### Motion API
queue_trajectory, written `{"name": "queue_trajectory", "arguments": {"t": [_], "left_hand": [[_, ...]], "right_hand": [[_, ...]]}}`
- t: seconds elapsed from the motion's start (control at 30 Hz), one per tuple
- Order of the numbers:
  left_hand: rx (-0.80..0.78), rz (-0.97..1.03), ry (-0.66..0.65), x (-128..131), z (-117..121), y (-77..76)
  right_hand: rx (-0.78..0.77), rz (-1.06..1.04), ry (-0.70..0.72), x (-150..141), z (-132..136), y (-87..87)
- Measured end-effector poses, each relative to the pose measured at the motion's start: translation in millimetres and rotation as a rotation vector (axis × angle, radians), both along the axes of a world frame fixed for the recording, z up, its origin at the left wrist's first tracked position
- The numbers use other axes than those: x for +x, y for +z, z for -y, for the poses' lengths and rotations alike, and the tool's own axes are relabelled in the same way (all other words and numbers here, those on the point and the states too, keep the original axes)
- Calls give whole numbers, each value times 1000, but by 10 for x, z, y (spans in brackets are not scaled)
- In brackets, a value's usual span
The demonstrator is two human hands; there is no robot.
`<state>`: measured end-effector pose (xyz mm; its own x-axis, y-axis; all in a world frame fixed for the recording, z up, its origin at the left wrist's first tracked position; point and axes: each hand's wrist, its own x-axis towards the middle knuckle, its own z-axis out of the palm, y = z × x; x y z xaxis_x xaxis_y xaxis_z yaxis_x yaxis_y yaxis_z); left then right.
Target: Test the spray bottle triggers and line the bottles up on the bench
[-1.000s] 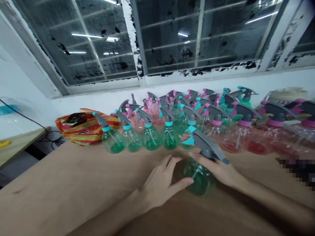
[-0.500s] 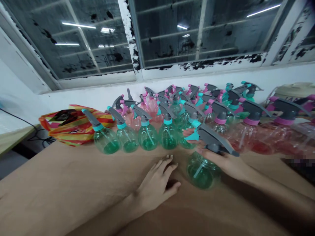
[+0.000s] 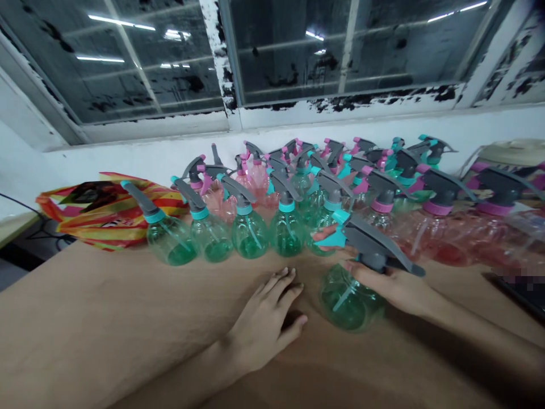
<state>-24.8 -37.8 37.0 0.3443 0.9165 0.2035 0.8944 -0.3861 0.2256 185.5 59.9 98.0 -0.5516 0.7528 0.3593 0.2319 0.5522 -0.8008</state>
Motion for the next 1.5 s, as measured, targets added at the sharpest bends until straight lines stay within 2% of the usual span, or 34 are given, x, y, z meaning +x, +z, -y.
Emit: {"name": "queue_trajectory", "arguments": {"t": [0.1, 0.27, 0.6, 1.07, 1.3, 1.5], "left_hand": [[-2, 8, -4, -2, -4, 4], [-10, -10, -7, -2, -9, 9], [-6, 1, -9, -4, -4, 22], [18, -101, -26, -3, -5, 24], [26, -86, -29, -6, -1, 18], [19, -114, -26, 0, -9, 24]], "right_hand": [[40, 4, -8, 18, 0, 0], [-13, 0, -20, 28, -7, -11], [15, -30, 18, 35, -15, -36], [29, -77, 25, 22, -1, -35], [-33, -93, 46, 7, -4, 2], [-27, -30, -29, 5, 18, 7]]}}
